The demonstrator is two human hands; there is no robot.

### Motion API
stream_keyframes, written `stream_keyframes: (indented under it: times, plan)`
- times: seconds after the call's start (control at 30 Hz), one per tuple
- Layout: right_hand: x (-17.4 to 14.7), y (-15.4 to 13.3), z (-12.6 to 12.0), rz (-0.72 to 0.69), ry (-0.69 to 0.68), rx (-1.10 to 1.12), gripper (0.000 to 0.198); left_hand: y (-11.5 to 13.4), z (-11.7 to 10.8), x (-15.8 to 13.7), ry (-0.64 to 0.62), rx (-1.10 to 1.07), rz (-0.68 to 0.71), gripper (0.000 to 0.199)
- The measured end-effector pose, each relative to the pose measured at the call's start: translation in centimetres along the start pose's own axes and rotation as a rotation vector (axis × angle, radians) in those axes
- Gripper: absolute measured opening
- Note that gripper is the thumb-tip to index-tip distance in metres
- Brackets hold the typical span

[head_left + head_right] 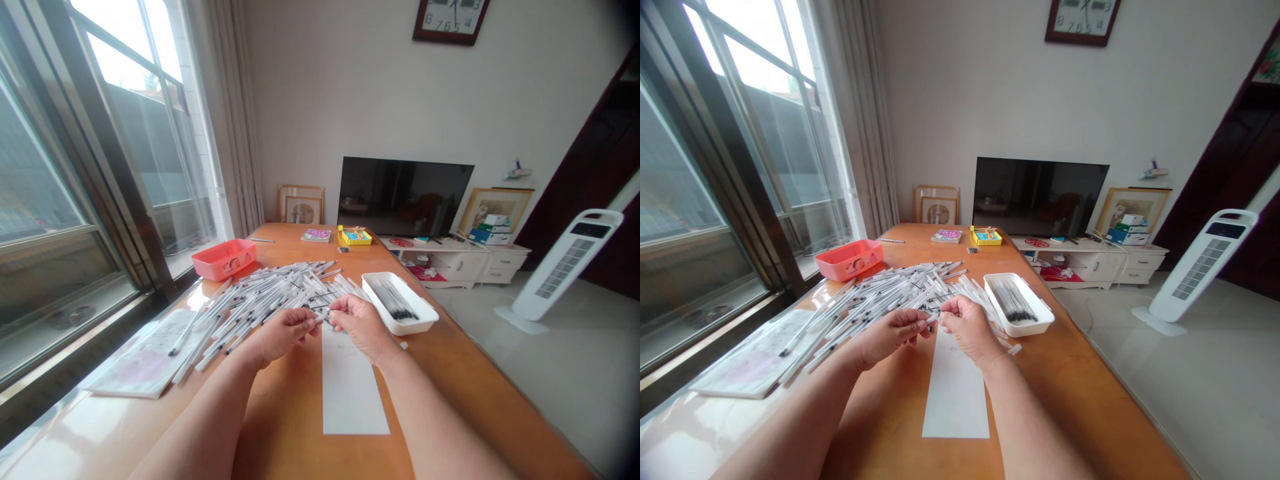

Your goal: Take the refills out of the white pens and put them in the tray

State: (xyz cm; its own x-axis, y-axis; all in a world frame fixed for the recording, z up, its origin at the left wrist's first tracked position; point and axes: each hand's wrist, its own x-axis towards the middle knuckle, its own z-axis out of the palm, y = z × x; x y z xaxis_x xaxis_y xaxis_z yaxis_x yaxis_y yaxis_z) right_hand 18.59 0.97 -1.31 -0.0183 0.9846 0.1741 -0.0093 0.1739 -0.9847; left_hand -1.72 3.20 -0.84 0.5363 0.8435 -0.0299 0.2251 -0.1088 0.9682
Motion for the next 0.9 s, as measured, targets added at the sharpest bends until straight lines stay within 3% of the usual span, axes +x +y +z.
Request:
stream_keyframes:
  times: [0.9]
  plan:
    - [-0.2, 0.0, -0.7, 0.030, -0.089, -0.079, 0.021, -1.2, -0.3, 0.1, -0.025, 0.030, 0.061, 0.038]
